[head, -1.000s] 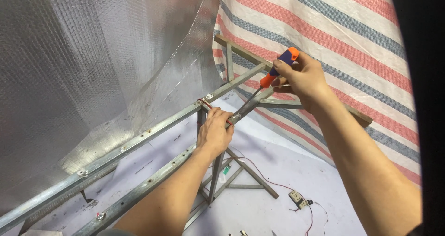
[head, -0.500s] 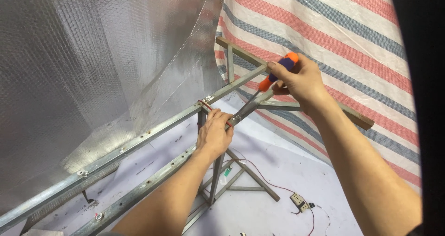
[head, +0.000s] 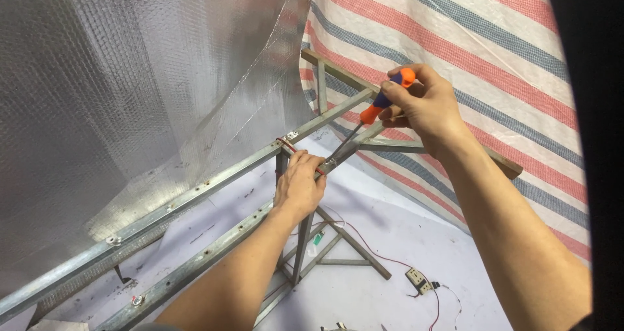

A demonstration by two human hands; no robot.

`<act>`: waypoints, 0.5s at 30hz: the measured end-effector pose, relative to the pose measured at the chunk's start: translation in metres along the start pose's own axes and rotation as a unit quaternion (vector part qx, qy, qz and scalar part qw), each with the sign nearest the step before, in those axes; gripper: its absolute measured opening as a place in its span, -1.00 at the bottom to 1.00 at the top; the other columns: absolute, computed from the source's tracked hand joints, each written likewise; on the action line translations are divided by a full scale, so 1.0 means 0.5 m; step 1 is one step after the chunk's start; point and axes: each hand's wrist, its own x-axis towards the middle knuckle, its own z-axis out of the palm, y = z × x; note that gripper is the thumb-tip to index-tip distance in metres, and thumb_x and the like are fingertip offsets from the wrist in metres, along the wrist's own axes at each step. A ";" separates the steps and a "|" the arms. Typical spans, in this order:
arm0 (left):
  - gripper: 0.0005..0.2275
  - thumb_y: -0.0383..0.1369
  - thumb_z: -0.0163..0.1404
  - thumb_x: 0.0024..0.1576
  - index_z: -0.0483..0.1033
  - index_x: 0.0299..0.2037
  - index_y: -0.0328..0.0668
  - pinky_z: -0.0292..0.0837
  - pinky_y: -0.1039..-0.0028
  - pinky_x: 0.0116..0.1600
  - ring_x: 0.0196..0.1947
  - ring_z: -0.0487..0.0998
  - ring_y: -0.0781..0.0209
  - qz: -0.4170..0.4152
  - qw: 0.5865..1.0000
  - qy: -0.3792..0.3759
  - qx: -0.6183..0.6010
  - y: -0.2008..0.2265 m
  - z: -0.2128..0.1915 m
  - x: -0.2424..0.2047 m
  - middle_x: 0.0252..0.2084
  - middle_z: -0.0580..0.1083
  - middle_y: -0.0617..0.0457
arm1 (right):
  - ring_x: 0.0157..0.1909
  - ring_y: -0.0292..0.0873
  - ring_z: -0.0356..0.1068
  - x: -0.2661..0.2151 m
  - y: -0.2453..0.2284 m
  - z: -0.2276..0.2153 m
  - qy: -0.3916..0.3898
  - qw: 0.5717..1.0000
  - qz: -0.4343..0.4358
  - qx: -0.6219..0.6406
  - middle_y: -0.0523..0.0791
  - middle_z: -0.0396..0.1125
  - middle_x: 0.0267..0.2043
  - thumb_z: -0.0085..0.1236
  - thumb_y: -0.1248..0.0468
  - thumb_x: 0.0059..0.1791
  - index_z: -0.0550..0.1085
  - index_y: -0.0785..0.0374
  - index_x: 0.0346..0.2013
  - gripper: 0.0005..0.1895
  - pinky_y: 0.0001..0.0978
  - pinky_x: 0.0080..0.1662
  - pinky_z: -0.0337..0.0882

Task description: The person uses a screwdriver to tighten screws on a metal frame structure. They hold the frame with one hand and turn the screwdriver with the other, working on multiple screw locations along the frame.

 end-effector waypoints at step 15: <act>-0.66 -0.25 0.04 0.17 0.50 0.17 0.10 0.37 0.32 0.33 0.48 0.09 0.30 -0.008 1.000 -0.004 0.017 0.008 -0.006 -0.001 0.09 0.46 0.28 | -0.37 -0.08 0.56 -0.009 -0.004 0.007 -0.014 0.999 -0.041 -0.010 0.13 0.33 -0.13 0.07 0.31 0.05 0.35 0.27 0.21 -0.59 -0.36 -0.30 0.68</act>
